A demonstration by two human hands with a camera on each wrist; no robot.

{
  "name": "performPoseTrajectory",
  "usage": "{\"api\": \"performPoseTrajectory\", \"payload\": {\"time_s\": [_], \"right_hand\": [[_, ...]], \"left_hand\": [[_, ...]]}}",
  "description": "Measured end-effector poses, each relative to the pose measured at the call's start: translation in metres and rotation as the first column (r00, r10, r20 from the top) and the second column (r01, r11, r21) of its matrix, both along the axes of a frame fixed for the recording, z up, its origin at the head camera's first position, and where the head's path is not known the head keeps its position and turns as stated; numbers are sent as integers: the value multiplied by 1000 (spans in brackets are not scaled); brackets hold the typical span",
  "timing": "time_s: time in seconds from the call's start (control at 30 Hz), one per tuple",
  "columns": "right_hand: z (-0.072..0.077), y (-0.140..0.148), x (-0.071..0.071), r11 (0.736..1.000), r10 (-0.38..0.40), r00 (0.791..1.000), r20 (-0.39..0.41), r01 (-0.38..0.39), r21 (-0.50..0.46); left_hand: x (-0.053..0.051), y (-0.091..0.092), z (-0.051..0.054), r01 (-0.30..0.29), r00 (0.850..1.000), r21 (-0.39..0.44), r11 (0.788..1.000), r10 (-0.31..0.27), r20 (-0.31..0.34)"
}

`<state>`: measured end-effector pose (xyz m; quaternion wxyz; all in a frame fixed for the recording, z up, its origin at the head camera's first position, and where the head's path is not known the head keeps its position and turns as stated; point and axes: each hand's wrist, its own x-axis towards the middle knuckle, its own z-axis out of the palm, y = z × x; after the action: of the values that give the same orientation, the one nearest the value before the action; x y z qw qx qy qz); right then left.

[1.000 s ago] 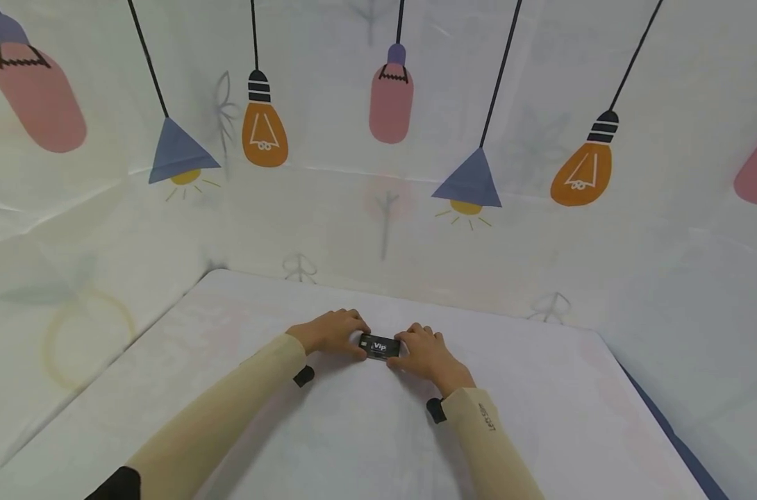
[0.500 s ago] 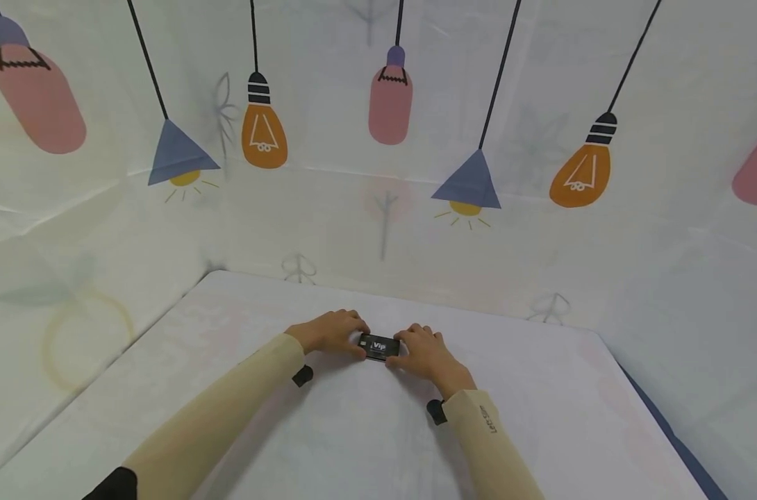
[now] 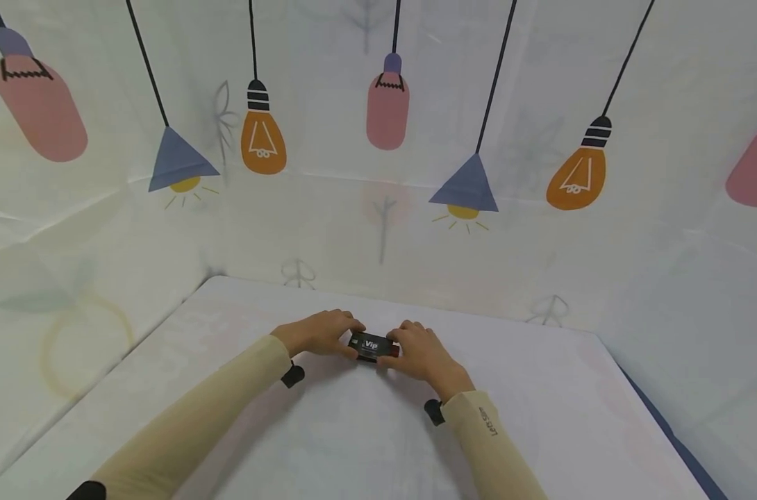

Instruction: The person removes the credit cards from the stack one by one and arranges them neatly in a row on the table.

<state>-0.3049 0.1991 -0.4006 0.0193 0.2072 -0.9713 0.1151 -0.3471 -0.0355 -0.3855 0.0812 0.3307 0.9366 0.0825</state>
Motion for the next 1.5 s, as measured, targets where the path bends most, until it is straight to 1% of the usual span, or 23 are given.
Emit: {"api": "performPoseTrajectory", "payload": {"time_s": [0.1, 0.17, 0.37, 0.47, 0.63, 0.73, 0.9, 1.03, 1.2, 1.33, 1.5], "right_hand": [[4, -4, 3, 1000, 12, 1000, -19, -12, -9], [6, -7, 4, 1000, 23, 999, -30, -23, -18], [10, -17, 7, 997, 67, 996, -54, -69, -33], [11, -24, 7, 995, 91, 994, -65, -94, -43], [12, -38, 8, 991, 111, 992, -56, -114, -62], [12, -47, 9, 989, 129, 990, -53, -132, -64], [12, -65, 10, 982, 163, 984, -66, -168, -88], [11, -82, 10, 982, 149, 987, -68, -156, -111], [8, -103, 10, 986, 115, 991, -67, -122, -115], [3, -121, 9, 988, 115, 992, -59, -120, -98], [-5, -142, 10, 988, 133, 990, -40, -136, -75]], "left_hand": [[2, -4, 4, 15, 999, -8, 1000, -16, -41], [3, -7, 6, 17, 998, -5, 1000, -17, -53], [6, -21, 10, -8, 1000, 19, 1000, 9, -28], [8, -29, 12, -17, 1000, 25, 1000, 18, -26], [12, -44, 15, -12, 1000, 50, 999, 13, -26], [13, -56, 13, -8, 999, 77, 997, 10, -36], [15, -79, 14, -21, 999, 125, 992, 26, -38], [15, -98, 17, -21, 999, 154, 988, 26, -30], [15, -118, 20, -21, 1000, 180, 983, 21, -2], [19, -133, 19, -60, 998, 178, 982, 57, 21], [26, -148, 15, -122, 992, 136, 983, 115, 56]]}}
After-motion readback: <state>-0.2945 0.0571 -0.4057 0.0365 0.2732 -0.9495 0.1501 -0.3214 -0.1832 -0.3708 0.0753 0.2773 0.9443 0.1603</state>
